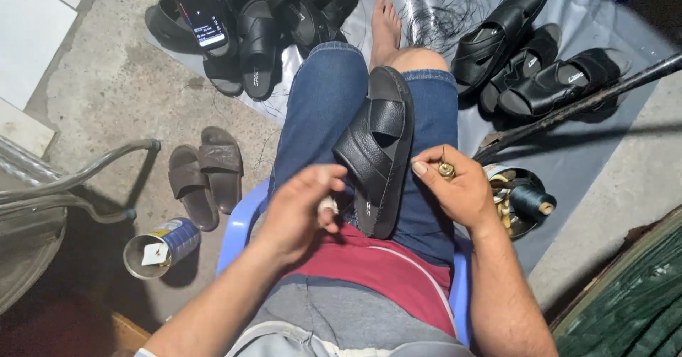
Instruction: The person is hand-stitching the strap of a black sandal to repair it, using a needle and thread.
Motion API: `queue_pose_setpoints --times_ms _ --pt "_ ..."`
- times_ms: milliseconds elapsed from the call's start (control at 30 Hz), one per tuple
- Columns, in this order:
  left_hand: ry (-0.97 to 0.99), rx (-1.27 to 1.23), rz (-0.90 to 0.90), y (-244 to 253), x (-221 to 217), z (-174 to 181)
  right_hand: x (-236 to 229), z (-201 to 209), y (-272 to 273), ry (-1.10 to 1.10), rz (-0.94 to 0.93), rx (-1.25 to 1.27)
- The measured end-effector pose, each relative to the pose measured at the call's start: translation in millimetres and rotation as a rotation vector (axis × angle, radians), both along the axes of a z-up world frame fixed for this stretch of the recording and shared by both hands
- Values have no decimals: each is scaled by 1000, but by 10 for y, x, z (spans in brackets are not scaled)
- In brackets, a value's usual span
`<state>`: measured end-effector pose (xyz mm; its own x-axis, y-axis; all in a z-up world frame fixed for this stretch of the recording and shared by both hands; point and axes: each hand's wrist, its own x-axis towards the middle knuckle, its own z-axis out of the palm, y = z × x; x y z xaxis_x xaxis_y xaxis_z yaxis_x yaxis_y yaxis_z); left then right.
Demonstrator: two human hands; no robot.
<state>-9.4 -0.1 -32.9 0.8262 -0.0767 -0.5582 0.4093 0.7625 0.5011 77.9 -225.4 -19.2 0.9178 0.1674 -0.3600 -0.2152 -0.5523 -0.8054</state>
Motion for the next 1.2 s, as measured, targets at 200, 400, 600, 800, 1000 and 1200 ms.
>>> queue_pose_setpoints --times_ms 200,400,600,800,1000,1200 --pt "10 791 -481 -183 137 -76 -68 19 28 16 -21 72" --pt "-73 939 -479 -197 297 72 -60 28 74 -104 11 190" --pt "-45 979 -508 -177 301 -57 -98 -68 69 -228 47 217" --pt "-105 985 -530 -129 287 -164 -194 -235 29 -239 -16 134" --pt "-117 569 -618 244 227 173 -210 -320 -109 -224 10 55" --pt "265 338 -371 796 93 -67 -205 -441 -185 -242 -25 41"
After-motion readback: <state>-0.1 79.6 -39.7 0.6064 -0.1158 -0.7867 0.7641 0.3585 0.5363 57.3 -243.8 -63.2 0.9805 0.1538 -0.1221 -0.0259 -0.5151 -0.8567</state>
